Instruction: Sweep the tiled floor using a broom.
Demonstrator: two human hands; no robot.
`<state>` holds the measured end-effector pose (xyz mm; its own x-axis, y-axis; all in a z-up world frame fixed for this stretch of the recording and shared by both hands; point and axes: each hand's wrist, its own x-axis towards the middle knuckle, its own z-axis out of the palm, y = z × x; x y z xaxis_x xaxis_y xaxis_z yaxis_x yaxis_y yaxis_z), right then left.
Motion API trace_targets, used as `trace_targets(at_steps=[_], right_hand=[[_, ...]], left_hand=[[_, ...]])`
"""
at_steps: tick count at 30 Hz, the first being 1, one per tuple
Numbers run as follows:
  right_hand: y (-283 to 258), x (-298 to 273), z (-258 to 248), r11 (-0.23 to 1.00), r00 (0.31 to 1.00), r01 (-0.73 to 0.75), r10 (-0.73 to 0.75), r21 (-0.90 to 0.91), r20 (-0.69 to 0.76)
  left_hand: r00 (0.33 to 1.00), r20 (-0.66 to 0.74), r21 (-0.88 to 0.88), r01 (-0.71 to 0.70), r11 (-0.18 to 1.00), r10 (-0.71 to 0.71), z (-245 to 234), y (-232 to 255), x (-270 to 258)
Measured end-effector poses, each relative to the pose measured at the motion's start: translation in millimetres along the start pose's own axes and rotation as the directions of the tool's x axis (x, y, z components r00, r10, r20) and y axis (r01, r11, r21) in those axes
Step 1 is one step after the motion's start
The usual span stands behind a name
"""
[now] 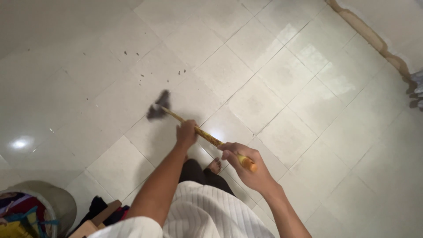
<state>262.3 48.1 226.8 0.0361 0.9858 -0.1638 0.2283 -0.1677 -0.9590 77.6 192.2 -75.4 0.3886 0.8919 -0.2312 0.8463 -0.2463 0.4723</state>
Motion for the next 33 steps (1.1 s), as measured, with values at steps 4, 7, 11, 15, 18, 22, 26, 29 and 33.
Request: trace_targets(at_steps=[4,7,11,15,18,22,26,29,33], right_hand=[[52.3,-5.8,-33.2,0.994,0.992,0.013,0.001,0.104,-0.128],[26.5,-23.7,-110.6,0.98,0.892,-0.197,0.177,-0.005,-0.415],[-7.0,-38.7,-210.8,0.923,0.867,0.385,-0.364,-0.009,-0.341],[-16.5,-15.4,-245.8,0.949,0.9,0.238,-0.295,-0.204,-0.32],[-56.0,58.0,-195.5,0.889,0.949,0.176,-0.268,-0.422,-0.168],[-62.6,121.7,-130.5,0.843,0.951,0.309,-0.269,-0.44,0.152],[-51.2,147.1,-107.8,0.892,0.968,0.246,-0.204,-0.378,0.149],[-18.4,175.0,-86.3,0.944,0.963,0.266,-0.25,-0.197,0.104],[19.3,203.4,-60.7,0.995,0.992,0.062,-0.07,0.077,0.109]], left_hand=[[0.983,-0.122,0.21,-0.107,0.972,0.135,-13.9,11.7,19.3],[0.98,0.028,0.04,-0.197,0.98,0.196,-31.2,96.1,27.9],[0.933,0.125,-0.233,-0.303,0.924,0.337,-70.3,232.1,22.1],[0.832,0.363,-0.302,-0.32,0.898,0.419,-61.8,300.4,41.3],[0.811,0.371,-0.344,-0.332,0.878,0.452,-35.5,286.0,72.4],[0.893,0.148,-0.374,-0.348,0.86,0.425,-24.1,222.3,106.4],[0.942,0.166,-0.258,-0.244,0.935,0.292,-19.2,136.7,143.6],[0.975,0.182,-0.172,-0.098,0.98,0.129,-42.4,74.9,161.3],[0.995,0.056,-0.106,0.094,0.99,-0.088,-45.8,-1.9,184.2]])
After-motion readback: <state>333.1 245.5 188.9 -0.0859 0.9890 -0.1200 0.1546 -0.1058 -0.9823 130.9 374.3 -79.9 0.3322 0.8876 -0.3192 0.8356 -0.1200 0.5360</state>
